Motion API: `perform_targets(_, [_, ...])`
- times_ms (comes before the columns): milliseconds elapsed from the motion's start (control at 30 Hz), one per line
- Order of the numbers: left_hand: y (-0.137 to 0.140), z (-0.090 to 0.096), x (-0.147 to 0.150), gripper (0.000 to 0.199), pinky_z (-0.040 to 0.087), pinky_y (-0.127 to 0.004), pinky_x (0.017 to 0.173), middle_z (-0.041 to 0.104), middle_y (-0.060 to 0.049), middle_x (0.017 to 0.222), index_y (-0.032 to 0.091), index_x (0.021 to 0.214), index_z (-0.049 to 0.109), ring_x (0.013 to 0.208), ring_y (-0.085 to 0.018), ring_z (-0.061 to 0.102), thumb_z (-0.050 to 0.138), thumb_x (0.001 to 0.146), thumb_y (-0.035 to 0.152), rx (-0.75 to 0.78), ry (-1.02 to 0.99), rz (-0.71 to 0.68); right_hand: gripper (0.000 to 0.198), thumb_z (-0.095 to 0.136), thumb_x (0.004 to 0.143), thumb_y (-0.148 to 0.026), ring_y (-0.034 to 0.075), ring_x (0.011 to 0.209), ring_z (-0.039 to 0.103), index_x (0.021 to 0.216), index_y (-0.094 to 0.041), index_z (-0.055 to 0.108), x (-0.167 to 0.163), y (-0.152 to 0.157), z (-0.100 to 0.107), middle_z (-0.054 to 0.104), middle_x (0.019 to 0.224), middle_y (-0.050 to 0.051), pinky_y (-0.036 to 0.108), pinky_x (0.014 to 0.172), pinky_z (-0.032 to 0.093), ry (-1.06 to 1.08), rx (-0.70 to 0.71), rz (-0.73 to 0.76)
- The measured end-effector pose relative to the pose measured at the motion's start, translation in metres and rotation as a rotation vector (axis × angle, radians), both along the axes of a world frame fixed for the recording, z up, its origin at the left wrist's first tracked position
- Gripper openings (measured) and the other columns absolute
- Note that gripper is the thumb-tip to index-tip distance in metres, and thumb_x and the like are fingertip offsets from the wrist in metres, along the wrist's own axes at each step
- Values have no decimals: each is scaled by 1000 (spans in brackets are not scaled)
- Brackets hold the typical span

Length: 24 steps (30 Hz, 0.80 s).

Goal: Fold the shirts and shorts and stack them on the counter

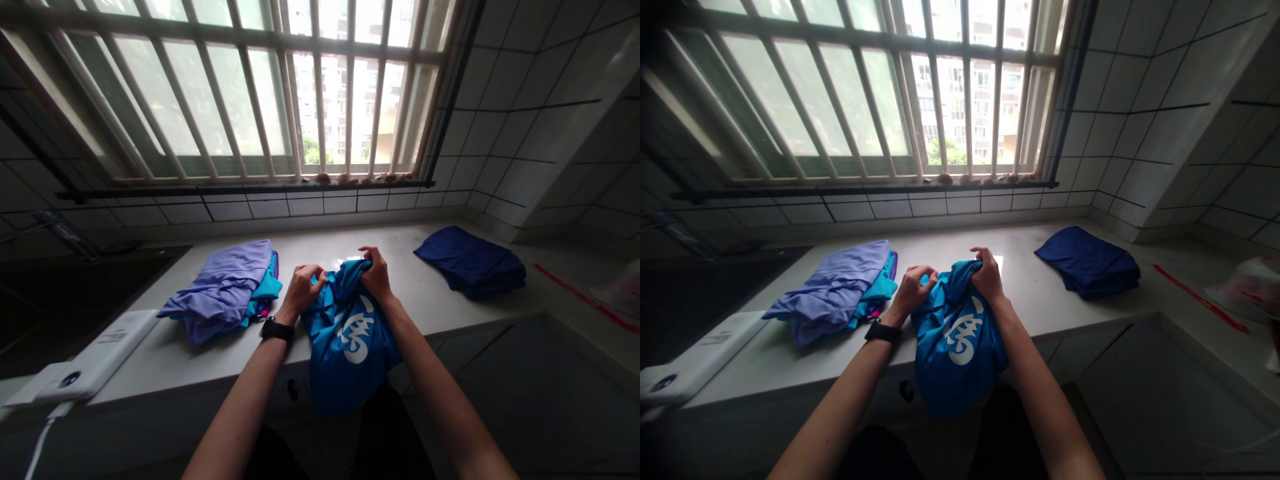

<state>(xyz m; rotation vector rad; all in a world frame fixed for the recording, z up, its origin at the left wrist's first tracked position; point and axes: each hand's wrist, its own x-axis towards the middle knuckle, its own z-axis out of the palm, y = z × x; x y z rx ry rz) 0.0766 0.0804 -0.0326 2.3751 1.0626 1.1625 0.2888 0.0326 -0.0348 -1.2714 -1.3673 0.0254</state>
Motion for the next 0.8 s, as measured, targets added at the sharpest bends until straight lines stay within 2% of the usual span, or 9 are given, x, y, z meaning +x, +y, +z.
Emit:
perform_targets(100, [-4,5,-2,26,50,-41,103,73,-3,78,24,73,64,80,-21,69,54,92,38,-14,-8,-68,3,58,77,-22,19,74,54,78,-25,60,-1,-1,2,57,80,1,31,74,48,-91,-12,37])
perform_targets(200, [-10,7,-1,28,53,-38,93,73,-2,80,24,71,63,79,-22,68,71,83,48,-73,86,-245,21,59,76,-22,17,69,51,62,-26,44,-1,0,2,53,74,0,30,70,45,-122,-58,7])
perform_targets(300, [-12,3,4,25,53,-35,86,69,-1,75,25,66,59,74,-20,65,74,79,40,-80,180,-299,22,57,79,-22,16,69,53,62,-26,43,-1,1,1,58,76,1,29,70,45,-146,-81,53])
perform_targets(400, [-6,-1,7,18,51,-36,89,64,-1,72,25,67,54,73,-20,63,61,83,24,-5,126,-134,13,59,83,-26,19,70,59,71,-26,54,-2,1,-2,63,73,0,29,71,46,-144,-177,65])
perform_targets(467, [0,-3,5,16,49,-39,92,63,-2,74,25,71,51,78,-22,63,57,85,22,53,2,94,9,62,86,-32,22,72,63,79,-27,59,-2,1,-5,66,74,0,31,71,47,-115,-249,-11])
perform_targets(533, [6,-5,2,14,48,-42,94,61,-4,79,26,76,48,84,-25,63,54,88,22,86,-111,304,10,66,86,-36,25,76,65,84,-27,62,-2,3,-6,69,79,2,34,74,49,-71,-257,-115])
perform_targets(633, [13,-8,-2,13,46,-45,98,61,-7,86,26,79,44,93,-28,64,49,89,20,74,-204,483,12,66,84,-33,25,81,65,93,-25,63,1,6,-6,68,86,5,37,80,52,-5,-140,-183])
perform_targets(733, [18,-12,-4,11,47,-46,97,63,-9,88,26,82,43,97,-30,65,46,89,19,2,-267,552,23,56,81,-21,22,79,60,103,-22,63,7,8,-4,64,88,5,37,83,53,42,-6,-184])
perform_targets(800, [21,-14,-5,9,48,-46,96,64,-9,86,26,84,45,95,-31,67,45,90,19,-38,-307,565,30,50,82,-17,22,79,59,108,-20,64,12,9,-5,63,93,6,37,83,54,80,27,-210])
